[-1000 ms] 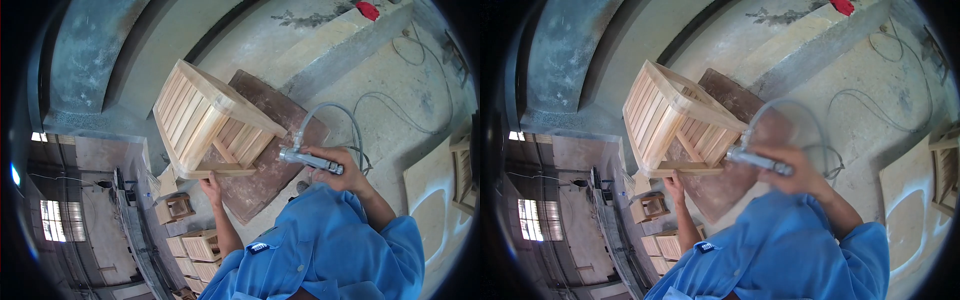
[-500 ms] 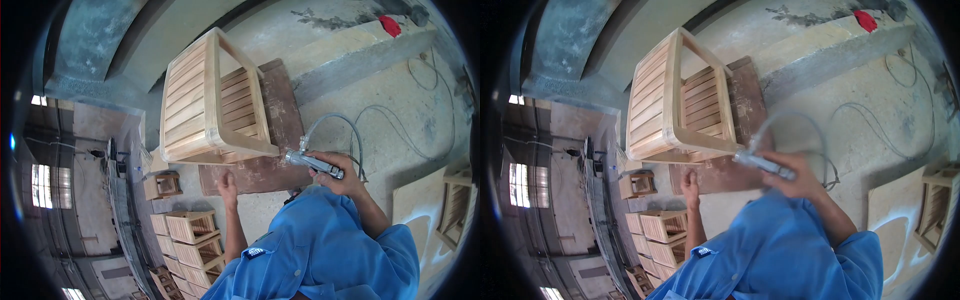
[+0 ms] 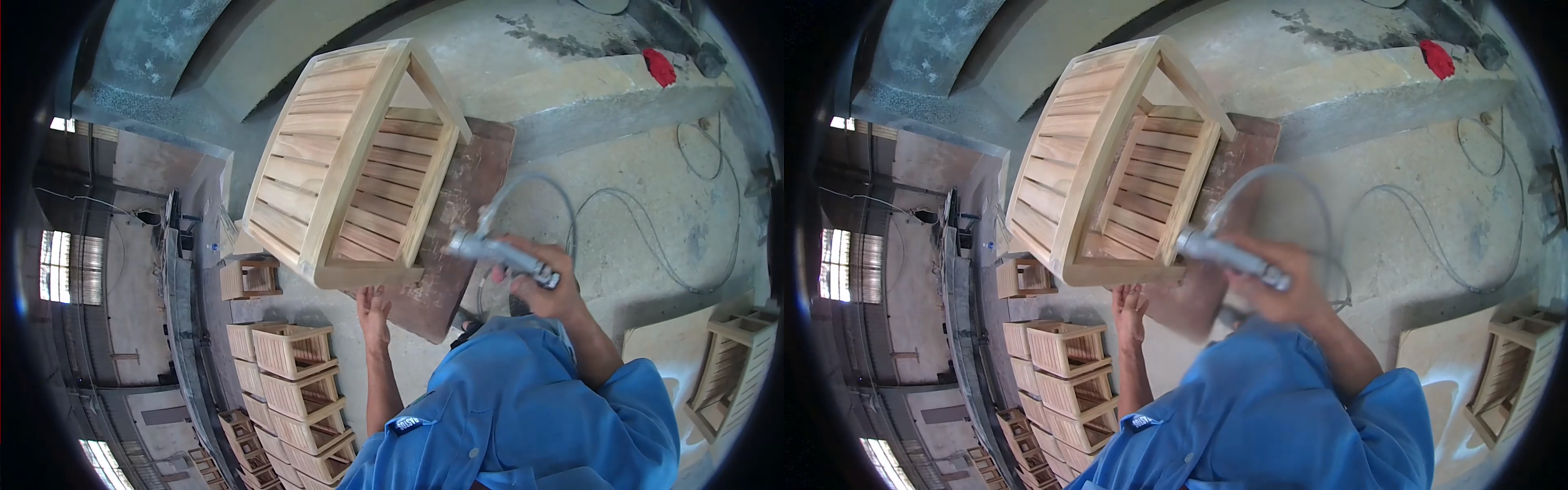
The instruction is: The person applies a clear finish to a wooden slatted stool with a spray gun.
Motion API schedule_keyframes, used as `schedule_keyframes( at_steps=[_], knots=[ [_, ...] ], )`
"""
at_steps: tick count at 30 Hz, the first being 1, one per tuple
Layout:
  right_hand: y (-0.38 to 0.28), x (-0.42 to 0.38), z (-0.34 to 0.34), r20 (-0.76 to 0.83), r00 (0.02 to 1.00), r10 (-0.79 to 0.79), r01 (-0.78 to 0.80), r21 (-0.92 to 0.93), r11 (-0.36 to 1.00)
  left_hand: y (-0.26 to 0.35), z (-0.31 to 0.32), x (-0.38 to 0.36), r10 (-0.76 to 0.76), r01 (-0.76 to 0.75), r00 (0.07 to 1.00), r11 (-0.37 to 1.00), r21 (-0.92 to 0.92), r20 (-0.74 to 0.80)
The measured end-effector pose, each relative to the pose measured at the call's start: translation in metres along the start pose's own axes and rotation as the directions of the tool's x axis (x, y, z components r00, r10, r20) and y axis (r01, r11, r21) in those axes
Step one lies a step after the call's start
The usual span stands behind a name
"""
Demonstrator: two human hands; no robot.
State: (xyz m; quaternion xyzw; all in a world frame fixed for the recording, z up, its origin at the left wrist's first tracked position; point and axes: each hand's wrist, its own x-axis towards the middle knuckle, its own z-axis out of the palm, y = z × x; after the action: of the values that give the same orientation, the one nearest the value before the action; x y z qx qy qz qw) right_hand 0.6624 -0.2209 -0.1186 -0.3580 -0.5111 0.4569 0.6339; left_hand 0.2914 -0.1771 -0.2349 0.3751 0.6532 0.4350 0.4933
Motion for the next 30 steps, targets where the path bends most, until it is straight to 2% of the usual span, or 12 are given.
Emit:
schedule_keyframes(
  at_steps=[1, 2, 4, 5, 7, 10, 14, 18, 20, 24, 28, 30],
  knots=[
    [0.000, 0.002, -0.008, -0.099, 0.992, -0.077, 0.069, -0.087, 0.994, 0.001, -0.005, 0.000, 0.000, 0.000, 1.000, 1.000, -0.002, 0.006],
    [-0.003, 0.003, -0.015, -0.102, 0.992, -0.079, 0.069, -0.094, 0.993, 0.002, -0.010, 0.000, -0.010, 0.010, 1.000, 1.000, 0.006, -0.005],
    [-0.009, 0.005, -0.036, -0.269, 0.960, -0.083, 0.040, -0.162, 0.986, 0.003, -0.012, 0.003, -0.027, 0.028, 0.999, 0.999, 0.021, -0.022],
    [-0.011, 0.004, -0.043, -0.274, 0.958, -0.087, 0.041, -0.171, 0.984, 0.007, -0.011, 0.003, -0.031, 0.032, 0.997, 0.999, 0.005, -0.072],
    [-0.013, 0.002, -0.054, -0.412, 0.903, -0.122, 0.043, -0.196, 0.980, 0.017, -0.012, 0.002, -0.037, 0.039, 0.996, 0.999, 0.019, -0.079],
    [-0.014, 0.001, -0.065, -0.453, 0.875, -0.172, 0.081, -0.214, 0.974, 0.019, -0.018, 0.006, -0.050, 0.054, 0.993, 0.998, 0.035, -0.104],
    [0.005, -0.012, -0.075, -0.414, 0.906, -0.091, -0.026, -0.268, 0.963, 0.015, -0.036, 0.014, -0.048, 0.053, 0.996, 0.997, 0.053, -0.079],
    [0.061, -0.026, -0.075, -0.385, 0.923, -0.012, -0.120, -0.316, 0.941, 0.021, -0.043, 0.012, -0.050, 0.053, 0.992, 0.998, 0.025, -0.119],
    [0.095, -0.032, -0.074, -0.458, 0.888, 0.052, -0.202, -0.286, 0.937, 0.019, -0.053, 0.019, -0.040, 0.044, 0.995, 0.998, 0.037, -0.092],
    [0.124, -0.045, -0.050, -0.484, 0.867, 0.115, -0.273, -0.269, 0.924, 0.019, -0.070, 0.021, -0.055, 0.059, 0.996, 0.997, 0.045, -0.072],
    [0.132, -0.067, -0.010, -0.314, 0.909, 0.274, -0.348, -0.209, 0.914, 0.008, -0.084, 0.011, -0.092, 0.090, 0.993, 0.996, -0.019, -0.068],
    [0.129, -0.075, 0.018, -0.244, 0.921, 0.305, -0.359, -0.221, 0.907, -0.004, -0.095, 0.005, -0.160, 0.161, 0.987, 0.981, -0.108, 0.015]
  ],
)
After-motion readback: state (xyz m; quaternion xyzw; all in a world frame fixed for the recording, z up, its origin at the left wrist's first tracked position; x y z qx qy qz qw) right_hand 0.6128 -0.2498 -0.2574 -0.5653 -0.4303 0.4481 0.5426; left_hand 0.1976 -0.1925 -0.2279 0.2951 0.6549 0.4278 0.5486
